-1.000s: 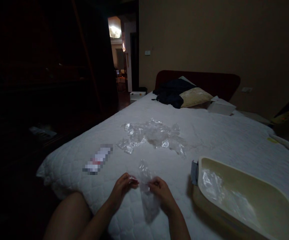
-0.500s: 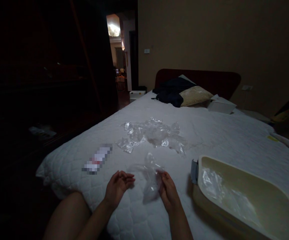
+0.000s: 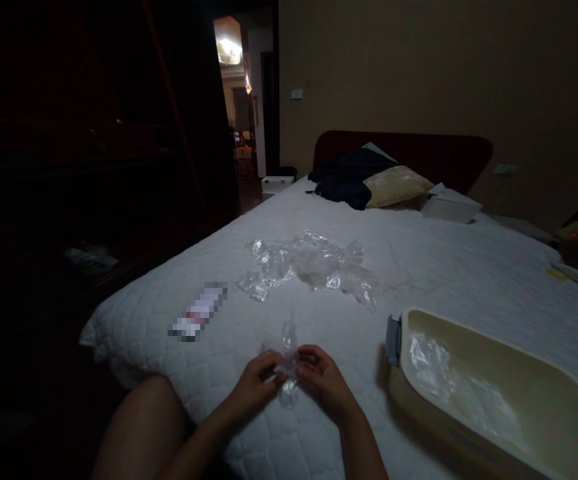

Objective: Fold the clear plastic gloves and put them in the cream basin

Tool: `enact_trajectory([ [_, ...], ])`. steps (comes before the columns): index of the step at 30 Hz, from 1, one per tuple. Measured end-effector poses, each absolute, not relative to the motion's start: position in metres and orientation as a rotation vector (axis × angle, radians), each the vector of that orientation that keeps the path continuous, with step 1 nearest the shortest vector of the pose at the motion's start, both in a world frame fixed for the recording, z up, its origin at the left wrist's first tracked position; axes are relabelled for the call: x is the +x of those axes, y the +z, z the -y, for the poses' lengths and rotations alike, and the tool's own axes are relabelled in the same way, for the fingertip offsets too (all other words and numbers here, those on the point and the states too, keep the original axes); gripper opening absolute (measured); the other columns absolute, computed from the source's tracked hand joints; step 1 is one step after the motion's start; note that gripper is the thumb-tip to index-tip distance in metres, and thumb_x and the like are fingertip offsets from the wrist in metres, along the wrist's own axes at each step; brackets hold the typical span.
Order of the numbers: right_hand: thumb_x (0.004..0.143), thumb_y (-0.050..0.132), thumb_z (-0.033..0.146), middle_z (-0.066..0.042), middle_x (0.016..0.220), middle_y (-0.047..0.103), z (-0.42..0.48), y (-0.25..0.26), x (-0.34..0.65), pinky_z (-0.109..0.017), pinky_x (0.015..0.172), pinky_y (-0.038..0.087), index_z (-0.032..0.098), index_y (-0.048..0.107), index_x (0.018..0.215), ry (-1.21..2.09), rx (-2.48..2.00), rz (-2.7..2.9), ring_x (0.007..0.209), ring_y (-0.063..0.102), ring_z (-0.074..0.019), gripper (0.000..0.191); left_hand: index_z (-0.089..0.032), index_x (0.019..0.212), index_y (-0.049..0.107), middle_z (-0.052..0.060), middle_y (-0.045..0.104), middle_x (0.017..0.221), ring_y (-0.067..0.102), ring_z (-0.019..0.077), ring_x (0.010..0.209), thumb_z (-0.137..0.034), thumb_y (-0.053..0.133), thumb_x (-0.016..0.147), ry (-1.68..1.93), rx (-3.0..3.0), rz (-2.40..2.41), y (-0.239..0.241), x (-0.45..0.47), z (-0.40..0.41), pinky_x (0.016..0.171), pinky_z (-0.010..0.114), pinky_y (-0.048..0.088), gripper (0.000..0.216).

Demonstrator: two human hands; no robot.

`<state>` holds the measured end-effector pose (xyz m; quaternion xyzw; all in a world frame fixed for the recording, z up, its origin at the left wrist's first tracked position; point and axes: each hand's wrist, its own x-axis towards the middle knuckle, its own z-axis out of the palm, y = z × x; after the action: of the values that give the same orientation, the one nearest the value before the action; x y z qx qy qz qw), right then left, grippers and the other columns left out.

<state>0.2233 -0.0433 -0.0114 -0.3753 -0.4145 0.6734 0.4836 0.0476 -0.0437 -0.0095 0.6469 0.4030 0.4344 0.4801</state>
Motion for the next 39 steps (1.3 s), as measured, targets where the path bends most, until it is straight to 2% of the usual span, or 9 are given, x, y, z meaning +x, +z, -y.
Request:
enact_trajectory([
  [2,0.058,0.074,0.026,-0.004,0.094,0.061,0.043,-0.011,0.222,-0.033,0.081,0.04,0.023,0.059,0.093,1.623,-0.954,1.045,0.087,0.057,-0.0181,0.039,-0.016,0.077,0.064,0.003,0.059,0.079,0.053,0.0149,0.076,-0.02,0.052,0.074,1.058,1.647,-0.972,-0.006,0.047,0.045,0.071,0.025,0.041,0.013],
  [5,0.055,0.075,0.028,-0.005,0.092,0.062,0.043,-0.008,0.219,-0.034,0.078,0.041,0.021,0.06,0.095,1.61,-1.006,1.107,0.086,0.056,-0.0193,0.043,-0.016,0.077,0.063,0.003,0.059,0.078,0.053,0.0152,0.076,-0.02,0.05,0.075,1.096,1.544,-1.0,-0.007,0.046,0.045,0.071,0.025,0.04,0.013],
  [11,0.065,0.066,0.035,-0.003,0.072,0.06,0.043,-0.005,0.21,-0.029,0.067,0.041,0.017,0.065,0.07,1.31,-1.127,1.323,0.072,0.053,-0.0172,0.018,-0.015,0.071,0.057,0.0,0.055,0.068,0.049,0.0132,0.067,-0.028,0.053,0.075,1.142,1.254,-1.005,-0.013,0.046,0.041,0.062,0.022,0.038,0.014],
  [15,0.066,0.066,0.036,-0.001,0.067,0.059,0.043,-0.005,0.214,-0.025,0.061,0.04,0.017,0.064,0.071,1.347,-1.117,1.061,0.065,0.051,-0.0145,0.019,-0.015,0.069,0.059,0.0,0.055,0.065,0.049,0.013,0.063,-0.028,0.062,0.067,1.16,1.199,-1.028,-0.014,0.045,0.041,0.061,0.022,0.038,0.013],
  [19,0.067,0.066,0.035,-0.002,0.077,0.062,0.043,-0.005,0.222,-0.027,0.069,0.043,0.019,0.064,0.079,1.469,-0.978,0.746,0.073,0.055,-0.0152,0.02,-0.016,0.08,0.062,0.003,0.058,0.078,0.053,0.0168,0.075,-0.018,0.071,0.055,1.184,1.29,-1.023,-0.018,0.045,0.041,0.071,0.025,0.041,0.027],
  [23,0.068,0.066,0.034,-0.002,0.082,0.064,0.042,-0.007,0.227,-0.029,0.075,0.044,0.02,0.064,0.081,1.519,-0.932,0.616,0.079,0.057,-0.016,0.019,-0.017,0.083,0.064,0.005,0.06,0.082,0.054,0.0171,0.078,-0.02,0.064,0.064,1.199,1.295,-1.032,-0.021,0.046,0.04,0.073,0.026,0.042,0.019],
  [30,0.061,0.072,0.034,0.001,0.074,0.066,0.036,-0.012,0.229,-0.024,0.061,0.047,0.022,0.064,0.073,1.468,-0.889,0.459,0.066,0.059,-0.0131,0.018,-0.015,0.083,0.066,0.006,0.065,0.08,0.056,0.015,0.066,-0.03,0.065,0.064,1.173,0.973,-1.086,-0.018,0.037,0.034,0.059,0.024,0.041,0.024],
  [35,0.061,0.071,0.036,-0.001,0.077,0.068,0.035,-0.014,0.229,-0.028,0.069,0.049,0.022,0.065,0.075,1.471,-0.869,0.419,0.072,0.061,-0.0154,0.021,-0.014,0.08,0.064,0.005,0.065,0.075,0.056,0.0122,0.06,-0.028,0.066,0.064,1.204,0.809,-0.992,-0.014,0.033,0.034,0.055,0.021,0.039,0.021],
  [39,0.064,0.067,0.039,-0.002,0.092,0.067,0.034,-0.015,0.231,-0.033,0.081,0.047,0.025,0.064,0.088,1.512,-0.853,0.373,0.091,0.06,-0.0192,0.028,-0.015,0.075,0.059,0.003,0.065,0.076,0.06,0.0153,0.067,-0.025,0.064,0.065,1.238,0.624,-0.862,-0.01,0.03,0.034,0.059,0.024,0.043,0.015],
])
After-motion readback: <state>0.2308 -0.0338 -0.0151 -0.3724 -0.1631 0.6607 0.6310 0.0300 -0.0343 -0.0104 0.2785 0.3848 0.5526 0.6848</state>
